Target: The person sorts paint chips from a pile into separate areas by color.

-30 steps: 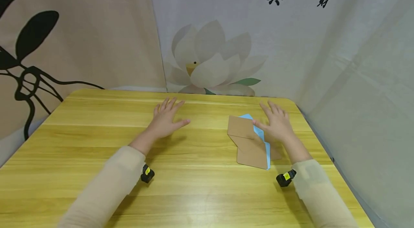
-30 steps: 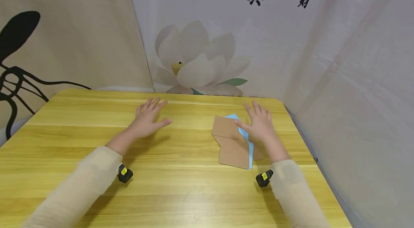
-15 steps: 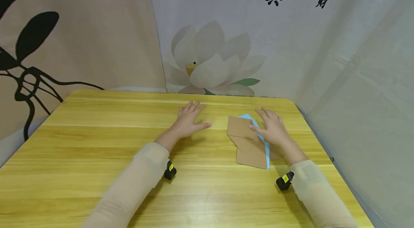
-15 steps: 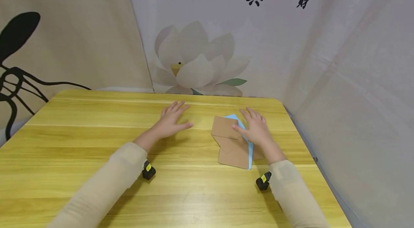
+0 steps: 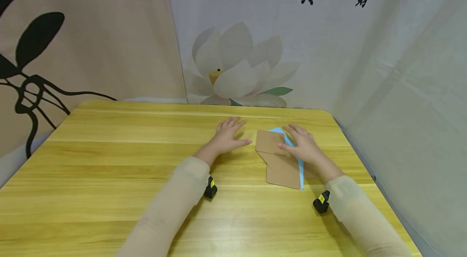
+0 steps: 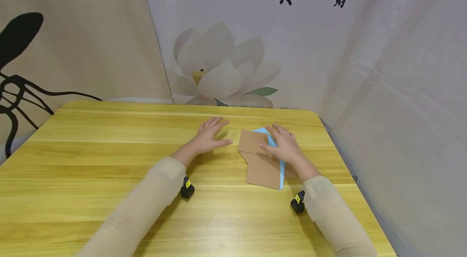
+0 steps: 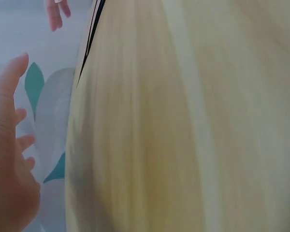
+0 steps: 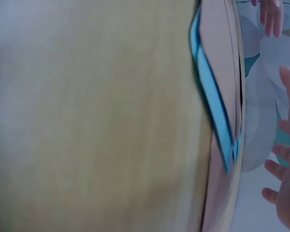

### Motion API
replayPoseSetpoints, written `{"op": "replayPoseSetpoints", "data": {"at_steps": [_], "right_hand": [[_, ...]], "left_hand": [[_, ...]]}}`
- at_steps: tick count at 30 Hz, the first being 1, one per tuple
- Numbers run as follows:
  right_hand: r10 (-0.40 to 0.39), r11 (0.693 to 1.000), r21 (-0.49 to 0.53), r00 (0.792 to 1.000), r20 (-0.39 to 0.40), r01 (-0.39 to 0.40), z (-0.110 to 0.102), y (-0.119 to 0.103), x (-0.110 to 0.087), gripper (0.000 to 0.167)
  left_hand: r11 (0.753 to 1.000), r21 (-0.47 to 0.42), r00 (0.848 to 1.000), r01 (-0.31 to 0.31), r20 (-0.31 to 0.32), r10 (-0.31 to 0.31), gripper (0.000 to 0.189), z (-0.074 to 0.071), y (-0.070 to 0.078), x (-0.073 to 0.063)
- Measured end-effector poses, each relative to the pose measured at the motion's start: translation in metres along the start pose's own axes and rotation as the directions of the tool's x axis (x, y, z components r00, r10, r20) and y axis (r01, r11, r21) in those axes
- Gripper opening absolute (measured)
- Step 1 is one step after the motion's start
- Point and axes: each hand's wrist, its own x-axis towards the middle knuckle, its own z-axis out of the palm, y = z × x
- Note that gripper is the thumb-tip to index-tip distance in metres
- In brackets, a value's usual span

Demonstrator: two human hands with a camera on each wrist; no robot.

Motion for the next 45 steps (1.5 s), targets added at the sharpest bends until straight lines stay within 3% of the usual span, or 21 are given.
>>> {"op": "replayPoseSetpoints", "data": {"at_steps": [8, 21, 33, 45], "right_hand": [[-0.017, 1.000, 0.025, 0.999, 0.039, 0.016, 0.004, 0.007, 0.005, 0.081], [-0.034, 0.999, 0.014, 0.990, 0.140, 0.032, 0.009, 0.010, 0.013, 0.086], [-0.002, 1.000, -0.004, 0.971, 0.238, 0.003, 0.013, 0.011, 0.021, 0.091], [-0.015, 1.000, -0.003, 0.972, 0.233, 0.016, 0.015, 0.016, 0.020, 0.085]], "left_hand": [[1.000, -0.004, 1.000, 0.007, 0.020, -0.007, 0.078, 0.017, 0.007, 0.016], [0.999, 0.043, 0.993, 0.008, 0.119, -0.013, 0.082, 0.034, 0.020, 0.028], [0.992, 0.127, 0.981, 0.006, 0.191, -0.030, 0.085, 0.028, 0.024, 0.034], [0.992, 0.126, 0.974, 0.010, 0.224, -0.038, 0.084, 0.033, 0.026, 0.039]]}}
